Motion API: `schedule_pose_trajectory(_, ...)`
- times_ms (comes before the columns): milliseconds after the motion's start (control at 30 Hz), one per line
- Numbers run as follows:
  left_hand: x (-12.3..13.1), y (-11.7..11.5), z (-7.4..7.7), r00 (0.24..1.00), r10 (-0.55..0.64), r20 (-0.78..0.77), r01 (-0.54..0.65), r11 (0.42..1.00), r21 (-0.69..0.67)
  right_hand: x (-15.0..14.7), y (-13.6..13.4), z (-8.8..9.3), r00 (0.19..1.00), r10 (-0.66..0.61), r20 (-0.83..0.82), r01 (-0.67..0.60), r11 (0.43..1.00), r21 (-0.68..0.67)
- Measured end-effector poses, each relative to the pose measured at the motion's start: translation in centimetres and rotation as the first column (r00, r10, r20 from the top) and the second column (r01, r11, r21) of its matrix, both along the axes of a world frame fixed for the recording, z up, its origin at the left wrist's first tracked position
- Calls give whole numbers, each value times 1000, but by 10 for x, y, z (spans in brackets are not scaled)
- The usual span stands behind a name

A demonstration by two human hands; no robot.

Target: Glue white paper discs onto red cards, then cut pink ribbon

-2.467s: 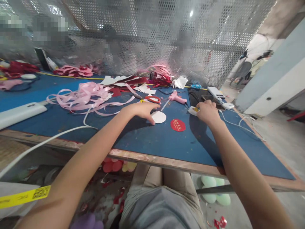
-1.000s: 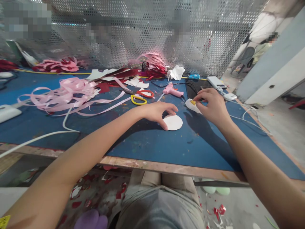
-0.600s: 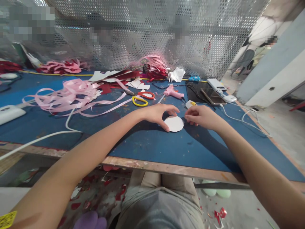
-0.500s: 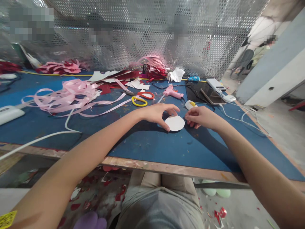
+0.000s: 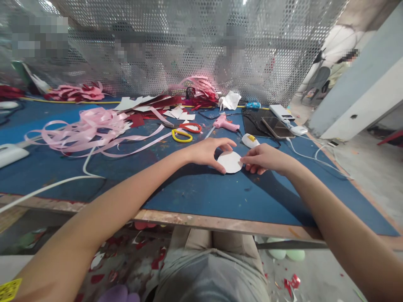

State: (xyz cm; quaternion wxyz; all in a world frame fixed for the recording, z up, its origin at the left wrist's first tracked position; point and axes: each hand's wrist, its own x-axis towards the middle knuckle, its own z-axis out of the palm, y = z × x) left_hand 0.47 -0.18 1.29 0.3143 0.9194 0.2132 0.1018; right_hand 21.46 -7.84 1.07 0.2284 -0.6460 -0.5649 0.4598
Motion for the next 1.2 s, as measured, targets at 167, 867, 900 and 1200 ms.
schedule_pose_trajectory(167,2,-4,3,987,33,156,-54,990,129,-2,-3,3,990,-32,-137,28,999,-35)
schedule_pose_trajectory(867,-8,-6,24,790,561,248,-88,505,-859,26,-7,-3,674,-414,612,-545,281,790)
schedule_pose_trajectory(900,-7,-7,23,776,580,248,-97,499,-861,24,-6,-3,674,-414,612,-548,275,790)
schedule_pose_trajectory(1200,-3,-6,19,626,699,346,-153,546,-824,-9,-2,-5,940,-274,-202,329,571,752)
